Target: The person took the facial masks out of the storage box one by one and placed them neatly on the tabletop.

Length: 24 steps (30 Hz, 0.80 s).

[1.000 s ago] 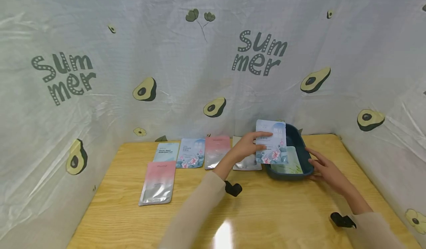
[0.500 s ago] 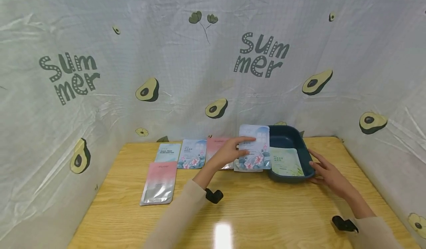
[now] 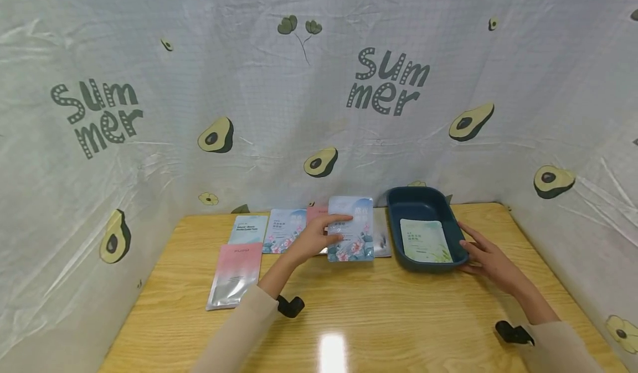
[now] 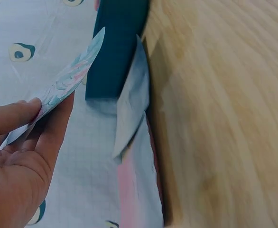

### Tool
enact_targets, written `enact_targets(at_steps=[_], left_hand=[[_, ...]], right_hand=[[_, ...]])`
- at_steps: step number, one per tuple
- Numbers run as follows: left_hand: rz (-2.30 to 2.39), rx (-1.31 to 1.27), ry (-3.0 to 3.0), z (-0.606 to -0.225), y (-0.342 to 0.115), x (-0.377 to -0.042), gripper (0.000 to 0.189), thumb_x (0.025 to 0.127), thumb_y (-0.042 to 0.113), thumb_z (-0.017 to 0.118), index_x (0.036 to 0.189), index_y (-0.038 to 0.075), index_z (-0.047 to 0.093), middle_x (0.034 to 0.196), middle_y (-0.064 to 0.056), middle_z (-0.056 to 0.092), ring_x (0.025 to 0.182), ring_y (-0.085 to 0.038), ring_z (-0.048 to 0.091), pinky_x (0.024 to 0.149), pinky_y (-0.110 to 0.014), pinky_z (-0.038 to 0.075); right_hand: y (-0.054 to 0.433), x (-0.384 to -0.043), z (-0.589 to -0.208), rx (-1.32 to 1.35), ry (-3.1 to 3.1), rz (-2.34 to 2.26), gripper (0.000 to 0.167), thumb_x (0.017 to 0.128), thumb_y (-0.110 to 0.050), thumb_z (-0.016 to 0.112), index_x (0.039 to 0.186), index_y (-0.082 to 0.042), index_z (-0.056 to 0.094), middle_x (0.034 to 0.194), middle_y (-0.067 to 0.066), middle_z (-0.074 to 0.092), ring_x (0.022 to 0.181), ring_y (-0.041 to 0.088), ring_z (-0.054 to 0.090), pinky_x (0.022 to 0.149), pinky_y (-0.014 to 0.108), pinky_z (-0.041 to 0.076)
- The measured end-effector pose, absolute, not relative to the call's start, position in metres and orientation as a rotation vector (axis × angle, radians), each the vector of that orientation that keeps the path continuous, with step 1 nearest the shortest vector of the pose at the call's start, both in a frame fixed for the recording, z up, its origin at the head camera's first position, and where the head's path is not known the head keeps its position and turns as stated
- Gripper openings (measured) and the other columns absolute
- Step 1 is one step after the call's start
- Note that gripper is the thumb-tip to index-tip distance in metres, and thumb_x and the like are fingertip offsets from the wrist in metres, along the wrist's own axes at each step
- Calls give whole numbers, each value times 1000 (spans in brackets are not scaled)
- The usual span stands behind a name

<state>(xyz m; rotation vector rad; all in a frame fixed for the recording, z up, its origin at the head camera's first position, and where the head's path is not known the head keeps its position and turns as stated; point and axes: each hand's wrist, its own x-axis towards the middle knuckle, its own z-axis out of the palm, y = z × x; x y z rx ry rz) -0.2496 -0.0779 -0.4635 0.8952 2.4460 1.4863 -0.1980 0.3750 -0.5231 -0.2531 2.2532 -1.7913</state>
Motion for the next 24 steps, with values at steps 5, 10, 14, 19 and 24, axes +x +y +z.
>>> enact_targets(at_steps=[5, 10, 14, 19, 24], left_hand=[[1467, 805, 2446, -468, -95, -243, 45, 97, 5, 67, 139, 20, 64, 142, -1, 61, 59, -8, 42, 53, -23, 37], [1458, 773, 2449, -473, -109, -238, 45, 97, 3, 67, 139, 17, 64, 141, -4, 62, 67, -11, 47, 55, -23, 38], [1426, 774, 2475, -475, -120, -233, 45, 96, 3, 68, 139, 15, 64, 142, -4, 61, 93, -16, 55, 66, -24, 43], [1421, 752, 2477, -473, -135, -227, 44, 97, 4, 67, 140, 14, 64, 142, -7, 60, 84, -16, 51, 61, -24, 40], [1429, 706, 2483, -472, -154, -225, 44, 96, 4, 68, 139, 12, 64, 137, -12, 63, 70, -9, 46, 58, -22, 40]], right_hand=[[374, -197, -523, -242, 2233, -1815, 67, 112, -28, 39, 165, -18, 0, 158, 40, 12, 110, 9, 65, 88, 39, 58], [374, -198, -524, -232, 2242, -1815, 67, 112, -29, 40, 165, -19, 1, 158, 40, 13, 110, 12, 66, 87, 40, 58], [375, -200, -526, -241, 2218, -1829, 65, 112, -29, 38, 165, -21, 2, 159, 39, 12, 111, 10, 65, 88, 41, 58], [378, -202, -528, -257, 2163, -1875, 64, 112, -28, 39, 165, -22, 4, 156, 36, 18, 113, 10, 65, 89, 42, 57], [386, -203, -530, -320, 2077, -1913, 63, 112, -21, 39, 165, -20, 5, 145, 15, 42, 115, 19, 67, 90, 46, 56]])
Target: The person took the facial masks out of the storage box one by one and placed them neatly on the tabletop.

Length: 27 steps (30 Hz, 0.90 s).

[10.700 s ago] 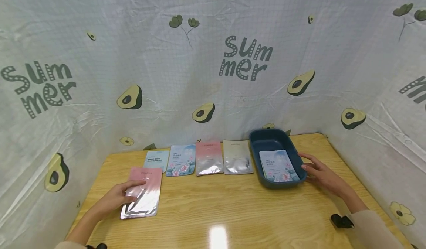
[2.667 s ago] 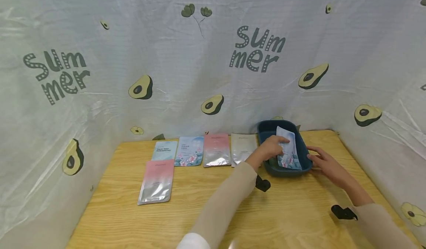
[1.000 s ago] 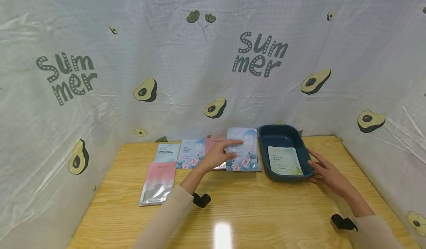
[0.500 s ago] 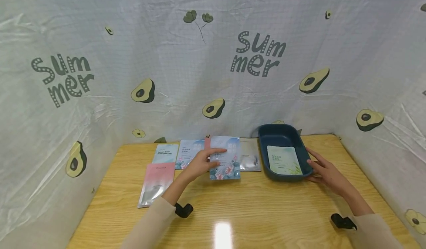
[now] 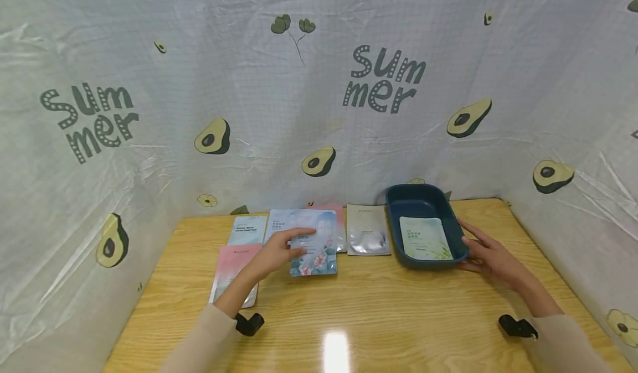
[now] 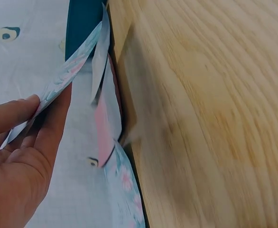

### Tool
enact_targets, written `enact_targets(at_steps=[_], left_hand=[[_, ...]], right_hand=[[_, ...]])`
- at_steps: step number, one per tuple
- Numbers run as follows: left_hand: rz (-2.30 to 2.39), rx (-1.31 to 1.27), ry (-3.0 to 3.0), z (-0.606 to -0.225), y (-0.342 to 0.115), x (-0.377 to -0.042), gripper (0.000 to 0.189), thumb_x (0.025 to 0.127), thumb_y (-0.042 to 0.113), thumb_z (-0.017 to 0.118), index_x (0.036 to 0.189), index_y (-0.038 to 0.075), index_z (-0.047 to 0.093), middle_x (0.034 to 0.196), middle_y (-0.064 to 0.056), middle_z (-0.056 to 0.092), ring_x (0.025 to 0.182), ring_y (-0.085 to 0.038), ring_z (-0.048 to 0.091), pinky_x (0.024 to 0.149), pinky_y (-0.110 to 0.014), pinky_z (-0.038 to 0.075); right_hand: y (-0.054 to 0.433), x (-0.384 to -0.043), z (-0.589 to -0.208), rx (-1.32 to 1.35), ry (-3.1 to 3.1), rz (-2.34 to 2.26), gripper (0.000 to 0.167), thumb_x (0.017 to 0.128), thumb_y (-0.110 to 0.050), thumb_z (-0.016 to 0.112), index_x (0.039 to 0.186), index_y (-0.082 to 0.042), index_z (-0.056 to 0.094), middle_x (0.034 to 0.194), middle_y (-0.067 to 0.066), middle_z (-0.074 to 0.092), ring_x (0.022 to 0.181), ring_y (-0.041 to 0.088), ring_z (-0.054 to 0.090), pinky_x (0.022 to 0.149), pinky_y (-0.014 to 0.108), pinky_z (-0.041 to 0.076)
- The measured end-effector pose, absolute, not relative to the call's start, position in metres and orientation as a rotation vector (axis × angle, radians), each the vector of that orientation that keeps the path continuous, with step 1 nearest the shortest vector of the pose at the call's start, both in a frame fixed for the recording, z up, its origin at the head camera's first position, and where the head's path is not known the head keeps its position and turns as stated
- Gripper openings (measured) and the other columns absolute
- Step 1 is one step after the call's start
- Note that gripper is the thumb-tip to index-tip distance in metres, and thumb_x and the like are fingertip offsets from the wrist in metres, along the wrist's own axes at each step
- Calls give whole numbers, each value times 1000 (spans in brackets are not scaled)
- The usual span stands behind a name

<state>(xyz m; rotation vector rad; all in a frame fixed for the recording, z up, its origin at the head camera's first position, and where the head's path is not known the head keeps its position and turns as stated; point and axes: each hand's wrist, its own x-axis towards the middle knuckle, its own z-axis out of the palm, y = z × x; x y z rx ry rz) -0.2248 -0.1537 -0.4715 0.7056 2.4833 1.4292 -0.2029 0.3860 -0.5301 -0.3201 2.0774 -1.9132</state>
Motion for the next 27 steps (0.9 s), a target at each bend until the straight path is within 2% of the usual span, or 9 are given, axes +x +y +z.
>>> enact_targets(at_steps=[3, 5, 8, 11, 14, 15, 23, 25, 27], left_hand=[[1434, 669, 2484, -472, -166, -223, 44, 96, 3, 69, 139, 11, 64, 136, -13, 63, 80, -12, 55, 64, -23, 46], [1440, 649, 2479, -471, -174, -221, 44, 96, 3, 69, 139, 12, 64, 139, -13, 62, 96, -15, 60, 73, -24, 51], [1430, 618, 2494, -470, -186, -216, 44, 96, 5, 69, 138, 13, 65, 142, -12, 60, 98, -20, 58, 74, -26, 49], [1426, 577, 2503, -470, -196, -213, 44, 96, 6, 70, 139, 13, 64, 143, -11, 59, 111, -23, 57, 81, -29, 50], [1422, 544, 2499, -472, -205, -210, 44, 96, 6, 69, 140, 13, 63, 146, -11, 57, 130, -30, 51, 92, -36, 48], [1417, 547, 2499, -473, -207, -210, 44, 97, 7, 68, 140, 12, 62, 147, -11, 56, 132, -31, 50, 92, -38, 48], [1440, 385, 2461, -483, -221, -205, 44, 95, 7, 71, 138, 16, 65, 148, -10, 54, 106, -25, 53, 72, -27, 49], [1404, 407, 2464, -487, -224, -204, 44, 95, 8, 71, 138, 16, 65, 148, -12, 54, 104, -22, 52, 71, -26, 48], [1377, 424, 2453, -491, -226, -204, 44, 95, 9, 72, 138, 16, 65, 146, -12, 55, 91, -22, 51, 66, -26, 46]], right_hand=[[392, -204, -533, -382, 2024, -1942, 61, 112, -16, 37, 165, -18, 6, 138, 3, 51, 115, 22, 67, 90, 47, 56], [394, -205, -535, -418, 2012, -1949, 60, 112, -14, 37, 165, -15, 8, 136, 3, 51, 114, 24, 68, 90, 47, 56], [395, -206, -536, -446, 2013, -1947, 58, 113, -14, 36, 165, -11, 10, 135, 7, 50, 113, 25, 68, 90, 47, 56], [396, -206, -537, -454, 2004, -1955, 58, 113, -14, 36, 165, -11, 10, 134, 11, 49, 113, 26, 68, 90, 47, 56], [398, -203, -539, -467, 2016, -1964, 57, 113, -13, 34, 165, -11, 10, 134, 9, 49, 111, 24, 68, 90, 44, 57], [399, -202, -540, -471, 2022, -1968, 57, 113, -12, 34, 165, -12, 10, 134, 9, 49, 111, 24, 68, 90, 43, 57], [395, -202, -542, -486, 2017, -1986, 57, 113, -12, 33, 165, -13, 11, 133, 14, 48, 111, 23, 68, 91, 43, 56], [394, -203, -542, -508, 2000, -1992, 57, 113, -11, 32, 165, -12, 10, 133, 14, 49, 111, 24, 68, 91, 43, 56], [393, -203, -542, -516, 1978, -2004, 57, 113, -10, 32, 165, -12, 10, 133, 13, 50, 112, 24, 68, 91, 43, 56]])
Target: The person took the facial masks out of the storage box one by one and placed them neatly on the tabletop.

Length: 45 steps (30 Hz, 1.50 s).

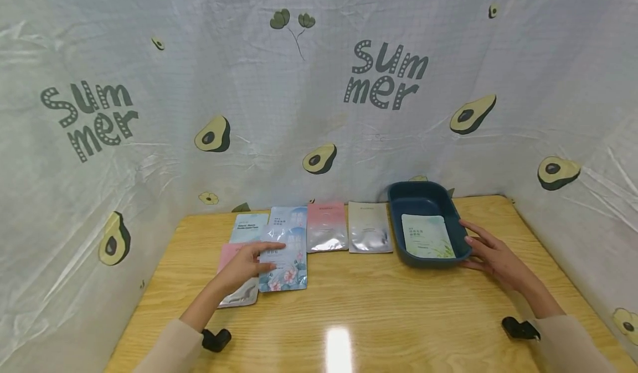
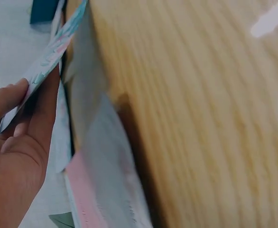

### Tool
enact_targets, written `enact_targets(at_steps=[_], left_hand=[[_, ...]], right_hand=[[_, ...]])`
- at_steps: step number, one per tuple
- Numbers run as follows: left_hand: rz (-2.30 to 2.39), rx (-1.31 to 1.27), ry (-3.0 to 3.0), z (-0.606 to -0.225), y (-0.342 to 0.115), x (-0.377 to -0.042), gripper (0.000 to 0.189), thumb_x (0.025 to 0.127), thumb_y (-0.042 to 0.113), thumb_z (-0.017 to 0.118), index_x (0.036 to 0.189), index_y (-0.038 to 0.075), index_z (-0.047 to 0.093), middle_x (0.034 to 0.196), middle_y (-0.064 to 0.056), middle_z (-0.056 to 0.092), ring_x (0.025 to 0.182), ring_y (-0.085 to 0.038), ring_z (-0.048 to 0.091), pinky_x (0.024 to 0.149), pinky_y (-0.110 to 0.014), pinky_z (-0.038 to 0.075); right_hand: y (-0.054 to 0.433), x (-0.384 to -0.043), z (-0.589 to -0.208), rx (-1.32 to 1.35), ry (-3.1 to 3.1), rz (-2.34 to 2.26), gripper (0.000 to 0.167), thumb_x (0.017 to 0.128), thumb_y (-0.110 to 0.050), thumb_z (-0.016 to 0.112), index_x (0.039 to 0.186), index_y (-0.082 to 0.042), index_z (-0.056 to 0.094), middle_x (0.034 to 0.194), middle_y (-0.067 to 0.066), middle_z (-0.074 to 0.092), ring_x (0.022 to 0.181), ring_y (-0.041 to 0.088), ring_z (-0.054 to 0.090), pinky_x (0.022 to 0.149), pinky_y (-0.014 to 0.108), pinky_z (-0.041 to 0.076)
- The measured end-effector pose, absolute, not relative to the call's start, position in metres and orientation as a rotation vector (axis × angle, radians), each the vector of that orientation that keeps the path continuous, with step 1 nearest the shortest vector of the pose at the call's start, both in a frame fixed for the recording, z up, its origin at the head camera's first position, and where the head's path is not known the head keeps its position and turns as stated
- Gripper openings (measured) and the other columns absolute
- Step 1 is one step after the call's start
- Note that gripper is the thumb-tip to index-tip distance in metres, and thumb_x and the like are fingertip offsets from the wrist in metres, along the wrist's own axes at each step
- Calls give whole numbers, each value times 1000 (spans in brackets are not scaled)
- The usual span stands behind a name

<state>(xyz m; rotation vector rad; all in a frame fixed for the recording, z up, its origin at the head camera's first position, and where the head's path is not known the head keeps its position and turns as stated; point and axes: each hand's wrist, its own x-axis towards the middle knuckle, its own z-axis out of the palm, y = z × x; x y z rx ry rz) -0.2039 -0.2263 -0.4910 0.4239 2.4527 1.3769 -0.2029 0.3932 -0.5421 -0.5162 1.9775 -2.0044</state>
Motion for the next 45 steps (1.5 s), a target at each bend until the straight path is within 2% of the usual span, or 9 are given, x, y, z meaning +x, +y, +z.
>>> enact_targets(at_steps=[11, 18, 21, 26, 29, 32, 38, 42, 45], left_hand=[[1191, 556, 2536, -516, -242, -205, 39, 93, 11, 74, 131, 15, 69, 127, -10, 63, 82, -15, 47, 71, -24, 41], [1006, 726, 2626, -508, -238, -209, 35, 93, 10, 74, 127, 13, 70, 126, -11, 67, 90, -17, 51, 75, -24, 39], [865, 708, 2651, -500, -231, -208, 36, 92, 9, 75, 127, 12, 70, 118, -9, 69, 76, -12, 51, 69, -23, 41], [656, 501, 2672, -486, -214, -203, 40, 90, 12, 78, 129, 17, 69, 92, -9, 70, 44, -14, 52, 46, -28, 47], [454, 417, 2767, -482, -206, -204, 42, 88, 21, 81, 128, 26, 71, 103, -11, 73, 56, -14, 58, 48, -29, 46], [242, 401, 2858, -482, -203, -205, 44, 84, 30, 84, 126, 33, 73, 121, -6, 71, 67, -13, 52, 51, -29, 37], [125, 408, 2877, -485, -204, -205, 46, 83, 36, 84, 127, 38, 73, 116, -3, 72, 61, -15, 39, 48, -30, 26], [78, 468, 2884, -484, -205, -204, 47, 82, 37, 84, 128, 39, 72, 85, 3, 69, 57, -13, 35, 48, -29, 24], [37, 497, 2881, -483, -208, -204, 49, 82, 38, 84, 129, 41, 70, 60, 7, 46, 52, -12, 25, 48, -28, 21]], right_hand=[[391, -204, -541, -441, 2025, -1981, 57, 113, -14, 34, 165, -14, 11, 132, 16, 48, 112, 23, 68, 91, 42, 56], [394, -203, -541, -463, 2023, -1993, 57, 113, -13, 33, 165, -14, 10, 128, 18, 46, 110, 22, 68, 90, 41, 57], [394, -202, -541, -476, 2019, -1990, 57, 113, -12, 32, 165, -13, 10, 125, 20, 47, 110, 23, 68, 90, 41, 57], [395, -201, -540, -459, 2027, -1982, 57, 113, -13, 32, 165, -14, 9, 128, 16, 49, 112, 22, 68, 91, 41, 57], [395, -201, -540, -462, 2025, -1986, 57, 113, -13, 31, 165, -15, 9, 130, 15, 48, 112, 22, 68, 91, 41, 57], [394, -200, -540, -469, 2012, -1996, 57, 113, -12, 32, 165, -15, 10, 130, 14, 49, 111, 22, 68, 91, 41, 57], [392, -200, -540, -456, 1982, -2020, 57, 113, -12, 33, 165, -14, 10, 129, 13, 52, 110, 22, 69, 91, 42, 56], [392, -201, -541, -447, 2018, -1996, 57, 113, -13, 33, 165, -14, 10, 130, 14, 49, 110, 22, 68, 91, 41, 57], [391, -201, -541, -431, 2064, -1966, 57, 113, -15, 34, 165, -14, 11, 132, 14, 48, 110, 21, 68, 90, 40, 57]])
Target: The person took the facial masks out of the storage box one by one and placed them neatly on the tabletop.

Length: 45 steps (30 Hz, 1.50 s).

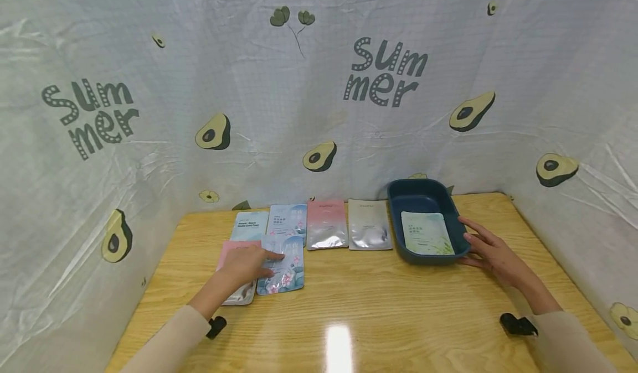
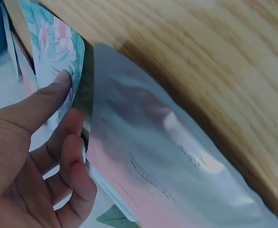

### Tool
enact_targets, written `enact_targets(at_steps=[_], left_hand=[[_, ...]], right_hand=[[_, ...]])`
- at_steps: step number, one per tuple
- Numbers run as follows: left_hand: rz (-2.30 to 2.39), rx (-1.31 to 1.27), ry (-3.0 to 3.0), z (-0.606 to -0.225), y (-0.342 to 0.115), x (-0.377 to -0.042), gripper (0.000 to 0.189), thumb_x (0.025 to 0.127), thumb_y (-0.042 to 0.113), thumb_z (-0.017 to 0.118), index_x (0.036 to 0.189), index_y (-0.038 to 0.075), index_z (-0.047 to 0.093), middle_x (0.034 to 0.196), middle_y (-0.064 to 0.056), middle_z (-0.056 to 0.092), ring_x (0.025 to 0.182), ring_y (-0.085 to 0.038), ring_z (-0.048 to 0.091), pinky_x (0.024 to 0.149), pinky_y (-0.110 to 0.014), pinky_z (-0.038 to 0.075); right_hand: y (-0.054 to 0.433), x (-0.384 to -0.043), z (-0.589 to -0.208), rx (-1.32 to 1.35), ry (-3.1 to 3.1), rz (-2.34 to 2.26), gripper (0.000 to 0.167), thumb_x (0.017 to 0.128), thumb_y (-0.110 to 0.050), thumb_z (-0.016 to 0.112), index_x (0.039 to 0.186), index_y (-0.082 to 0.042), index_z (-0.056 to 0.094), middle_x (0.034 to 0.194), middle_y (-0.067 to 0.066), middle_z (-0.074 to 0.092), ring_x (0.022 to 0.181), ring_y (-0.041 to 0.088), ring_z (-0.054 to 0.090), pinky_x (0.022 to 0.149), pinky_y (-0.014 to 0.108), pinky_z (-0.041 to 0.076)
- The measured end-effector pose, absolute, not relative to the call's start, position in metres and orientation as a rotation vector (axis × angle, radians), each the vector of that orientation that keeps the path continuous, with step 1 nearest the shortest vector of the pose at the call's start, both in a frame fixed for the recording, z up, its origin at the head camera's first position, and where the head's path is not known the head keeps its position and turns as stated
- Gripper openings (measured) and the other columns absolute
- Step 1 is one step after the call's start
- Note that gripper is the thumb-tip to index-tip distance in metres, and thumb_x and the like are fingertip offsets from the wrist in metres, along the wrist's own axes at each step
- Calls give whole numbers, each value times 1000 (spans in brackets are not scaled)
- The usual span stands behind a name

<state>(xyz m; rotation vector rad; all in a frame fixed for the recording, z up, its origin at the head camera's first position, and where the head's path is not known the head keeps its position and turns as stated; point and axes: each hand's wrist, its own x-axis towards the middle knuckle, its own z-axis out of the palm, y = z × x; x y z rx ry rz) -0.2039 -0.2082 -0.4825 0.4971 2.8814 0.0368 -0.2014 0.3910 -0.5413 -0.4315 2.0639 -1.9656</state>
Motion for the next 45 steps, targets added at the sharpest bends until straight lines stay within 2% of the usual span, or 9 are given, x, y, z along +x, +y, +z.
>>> enact_targets(at_steps=[2, 6, 14, 20, 24, 27, 30, 36, 45], left_hand=[[11, 521, 2882, -482, -211, -203, 50, 83, 38, 84, 130, 41, 70, 56, 7, 33, 51, -11, 21, 47, -27, 19], [-36, 538, 2876, -483, -213, -202, 51, 83, 37, 84, 131, 43, 69, 57, 7, 27, 51, -11, 20, 47, -27, 19], [-195, 662, 2921, -477, -201, -203, 43, 85, 42, 82, 126, 39, 73, 90, 3, 65, 63, -12, 42, 49, -27, 31], [-125, 749, 2952, -465, -184, -209, 40, 93, 41, 74, 133, 36, 69, 95, 1, 64, 60, -12, 48, 46, -29, 35], [-55, 851, 2999, -454, -168, -215, 39, 95, 34, 73, 134, 30, 69, 108, 0, 69, 77, -18, 63, 47, -33, 42], [0, 973, 3008, -447, -154, -220, 39, 94, 30, 73, 133, 25, 69, 122, -3, 69, 100, -26, 67, 56, -38, 52], [58, 1093, 2992, -442, -138, -224, 39, 96, 31, 72, 134, 23, 69, 130, -6, 67, 117, -30, 63, 77, -44, 58], [79, 1245, 2940, -434, -101, -231, 41, 99, 38, 66, 138, 24, 66, 142, -6, 60, 132, -27, 54, 97, -49, 53], [78, 1360, 2873, -418, -50, -252, 49, 102, 43, 59, 147, 23, 57, 148, -3, 55, 140, -22, 47, 117, -38, 35]], right_hand=[[390, -202, -541, -425, 2072, -1961, 57, 113, -16, 35, 165, -15, 12, 131, 14, 49, 111, 22, 69, 89, 40, 57], [389, -203, -542, -430, 2065, -1959, 57, 113, -15, 35, 165, -14, 12, 131, 14, 48, 110, 22, 69, 89, 40, 57], [389, -205, -544, -431, 2041, -1963, 57, 113, -16, 35, 165, -15, 11, 132, 15, 47, 112, 22, 68, 90, 41, 57], [388, -206, -545, -405, 2041, -1959, 57, 113, -18, 36, 165, -17, 12, 132, 17, 46, 112, 22, 68, 90, 41, 57], [388, -206, -544, -392, 2056, -1953, 57, 113, -18, 36, 165, -18, 12, 130, 20, 43, 112, 21, 68, 90, 41, 57], [389, -205, -544, -386, 2065, -1950, 57, 113, -17, 36, 165, -18, 13, 129, 19, 43, 112, 19, 68, 90, 41, 57], [390, -204, -544, -397, 2068, -1941, 57, 113, -18, 35, 165, -18, 12, 131, 15, 44, 113, 18, 68, 90, 41, 57], [389, -204, -540, -380, 2081, -1932, 58, 113, -20, 36, 165, -18, 12, 131, 12, 45, 112, 17, 68, 90, 40, 57], [388, -203, -539, -379, 2057, -1938, 58, 113, -19, 37, 165, -18, 12, 131, 12, 49, 112, 19, 68, 90, 41, 57]])
